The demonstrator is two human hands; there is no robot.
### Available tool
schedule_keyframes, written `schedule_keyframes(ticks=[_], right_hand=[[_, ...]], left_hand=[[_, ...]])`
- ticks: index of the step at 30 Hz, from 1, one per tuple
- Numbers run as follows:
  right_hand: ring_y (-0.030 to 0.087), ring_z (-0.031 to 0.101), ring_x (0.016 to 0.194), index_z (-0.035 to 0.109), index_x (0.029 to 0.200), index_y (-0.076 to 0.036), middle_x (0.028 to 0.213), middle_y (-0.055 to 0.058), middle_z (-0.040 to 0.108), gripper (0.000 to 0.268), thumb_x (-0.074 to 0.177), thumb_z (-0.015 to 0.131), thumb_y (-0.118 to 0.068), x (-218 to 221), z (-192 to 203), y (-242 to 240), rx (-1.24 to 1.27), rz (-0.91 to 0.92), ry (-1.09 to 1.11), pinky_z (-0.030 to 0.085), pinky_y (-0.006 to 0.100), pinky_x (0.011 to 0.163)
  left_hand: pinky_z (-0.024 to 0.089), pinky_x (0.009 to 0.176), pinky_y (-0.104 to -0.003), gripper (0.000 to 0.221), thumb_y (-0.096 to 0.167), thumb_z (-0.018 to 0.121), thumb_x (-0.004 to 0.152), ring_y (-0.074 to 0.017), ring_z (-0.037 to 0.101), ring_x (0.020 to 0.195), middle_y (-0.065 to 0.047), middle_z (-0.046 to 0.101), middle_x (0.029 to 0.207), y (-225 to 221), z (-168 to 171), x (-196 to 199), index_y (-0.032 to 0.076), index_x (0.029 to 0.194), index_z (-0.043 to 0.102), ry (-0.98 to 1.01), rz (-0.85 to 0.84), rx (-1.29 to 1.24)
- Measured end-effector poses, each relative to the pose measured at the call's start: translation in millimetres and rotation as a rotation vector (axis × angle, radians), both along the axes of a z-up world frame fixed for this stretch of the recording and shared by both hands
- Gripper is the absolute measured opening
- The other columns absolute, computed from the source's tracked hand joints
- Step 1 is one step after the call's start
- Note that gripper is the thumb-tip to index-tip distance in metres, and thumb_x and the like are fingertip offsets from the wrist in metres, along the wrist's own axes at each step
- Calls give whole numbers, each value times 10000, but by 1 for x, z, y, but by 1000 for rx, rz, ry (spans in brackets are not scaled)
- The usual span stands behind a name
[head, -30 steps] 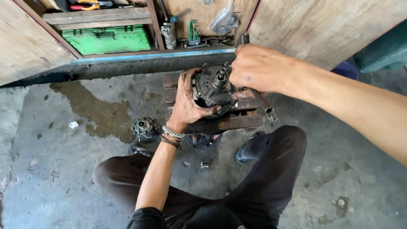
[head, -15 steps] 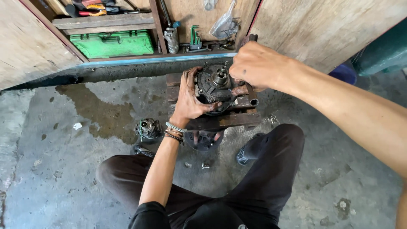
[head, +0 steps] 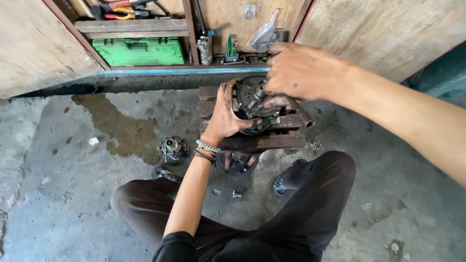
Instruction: Disassembling a mechanical component using a socket wrench and hands on a workshop floor
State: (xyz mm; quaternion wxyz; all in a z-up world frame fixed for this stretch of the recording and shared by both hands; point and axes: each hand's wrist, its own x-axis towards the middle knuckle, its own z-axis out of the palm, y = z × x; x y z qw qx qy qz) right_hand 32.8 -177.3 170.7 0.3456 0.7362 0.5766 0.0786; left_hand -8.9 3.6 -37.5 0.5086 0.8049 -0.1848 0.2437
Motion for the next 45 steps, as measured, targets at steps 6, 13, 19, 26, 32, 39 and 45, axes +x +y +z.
schedule_keyframes(ticks=[6, 13, 19, 26, 32, 39, 45], right_hand=[[118, 701, 938, 639, 771, -284, 746, -123, 721, 142, 912, 638, -277, 19, -26, 13, -58, 253, -33, 423, 425, 1083], [134, 681, 973, 668, 1071, -269, 907, -61, 732, 129, 995, 569, -236, 22, -17, 29, -269, 182, 71, 397, 440, 1129], [142, 640, 1105, 626, 1181, -287, 1098, -59, 715, 216, 1014, 520, -373, 19, -6, 34, -468, 293, 45, 273, 512, 1189], [148, 685, 977, 651, 1164, -247, 1009, -20, 737, 229, 1026, 501, -351, 24, -8, 37, -456, 411, 73, 291, 536, 1175], [155, 711, 685, 617, 748, -236, 670, -118, 678, 187, 931, 588, -215, 44, -67, 8, -10, 314, 71, 570, 399, 746], [149, 721, 686, 589, 634, -269, 599, -161, 598, 276, 897, 614, -188, 1, -47, 14, 133, 170, 46, 570, 360, 649], [182, 700, 686, 579, 596, -252, 613, -88, 636, 311, 875, 650, -134, -4, -76, 1, 289, 75, 30, 540, 355, 630]], left_hand=[[370, 1169, -534, 1193, 461, 1018, 488, -468, 484, 1304, -244, 475, 1323, 3, -26, 17, 12, 1438, 455, -26, -76, -89], [354, 1181, -533, 1190, 505, 1005, 495, -441, 479, 1322, -198, 480, 1332, 1, -29, 14, 43, 1446, 458, 8, -70, -99], [372, 1180, -514, 1199, 461, 1004, 467, -435, 495, 1300, -209, 487, 1326, -1, -17, 6, 34, 1445, 456, 63, -66, -88], [371, 1179, -513, 1207, 483, 1007, 466, -425, 492, 1298, -206, 484, 1347, -4, -18, 8, 25, 1439, 460, 59, -49, -74], [394, 1169, -525, 1234, 492, 993, 437, -422, 503, 1299, -194, 482, 1355, -7, -21, 7, 60, 1459, 454, 110, -23, -105], [424, 1139, -542, 1234, 473, 999, 446, -442, 517, 1276, -203, 485, 1319, -8, -13, 2, 101, 1481, 438, 117, -10, -91], [426, 1112, -549, 1193, 628, 954, 510, -434, 530, 1219, -195, 506, 1237, -6, -15, 2, 107, 1467, 467, 65, -41, -114]])
